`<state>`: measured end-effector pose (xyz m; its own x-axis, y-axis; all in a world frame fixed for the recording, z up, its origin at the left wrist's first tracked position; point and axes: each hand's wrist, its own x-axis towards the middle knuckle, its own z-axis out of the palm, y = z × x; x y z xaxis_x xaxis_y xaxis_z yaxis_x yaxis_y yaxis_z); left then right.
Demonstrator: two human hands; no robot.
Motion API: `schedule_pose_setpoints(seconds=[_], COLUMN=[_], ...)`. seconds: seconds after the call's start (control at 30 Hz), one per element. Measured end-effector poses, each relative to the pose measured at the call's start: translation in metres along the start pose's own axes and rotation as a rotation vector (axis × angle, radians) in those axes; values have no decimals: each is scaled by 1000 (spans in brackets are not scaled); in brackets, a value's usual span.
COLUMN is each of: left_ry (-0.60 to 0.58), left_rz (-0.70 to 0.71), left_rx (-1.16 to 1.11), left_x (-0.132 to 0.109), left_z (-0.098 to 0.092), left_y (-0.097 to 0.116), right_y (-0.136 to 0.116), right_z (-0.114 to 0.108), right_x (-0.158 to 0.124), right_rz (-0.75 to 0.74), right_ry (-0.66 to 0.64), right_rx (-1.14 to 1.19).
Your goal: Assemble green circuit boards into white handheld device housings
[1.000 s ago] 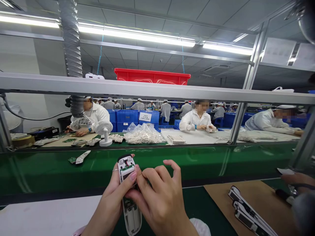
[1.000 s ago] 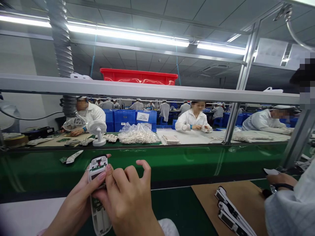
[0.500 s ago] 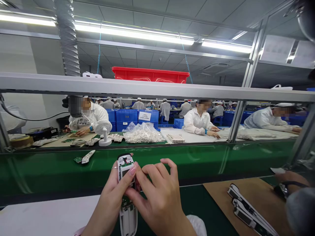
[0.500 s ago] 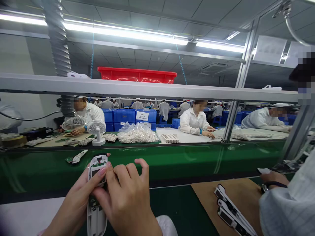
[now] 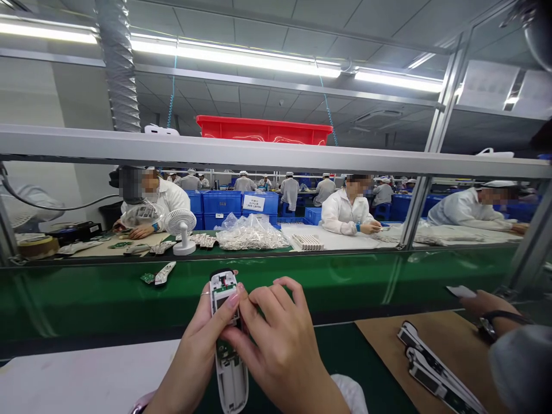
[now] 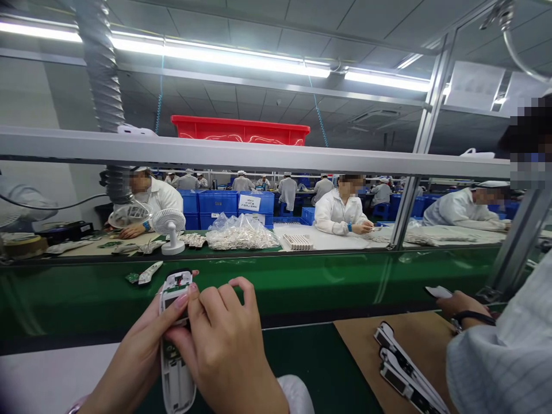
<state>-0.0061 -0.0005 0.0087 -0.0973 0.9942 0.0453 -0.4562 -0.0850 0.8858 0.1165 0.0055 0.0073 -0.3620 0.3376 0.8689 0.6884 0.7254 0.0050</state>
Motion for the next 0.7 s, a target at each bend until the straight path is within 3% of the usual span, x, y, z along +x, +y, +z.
schedule_pose_setpoints(seconds=[0.13,0.23,0.33,0.43,0.57,0.7], left_ry=[-34,-65,-85,-73,-72,-37], left_rz=[21,86,101,65,104,181], left_rx=[-33,-35,-38,-46,-9,64], left_x=[6,12,17,18,18,19], left_z=[-3,-6,-7,-8,-9,-12], left_y=[1,4,8,10,7,1], right_y=[8,18,24,20,9,5], right_z=[4,8,13,22,35,42], right_x=[3,4,3,-1,-3,-3], right_rz=[124,368,586,644,719,775], right_ry=[-77,-132,-344,-510,-429,-367], right_rx=[285,666,855,1023,1251,1284])
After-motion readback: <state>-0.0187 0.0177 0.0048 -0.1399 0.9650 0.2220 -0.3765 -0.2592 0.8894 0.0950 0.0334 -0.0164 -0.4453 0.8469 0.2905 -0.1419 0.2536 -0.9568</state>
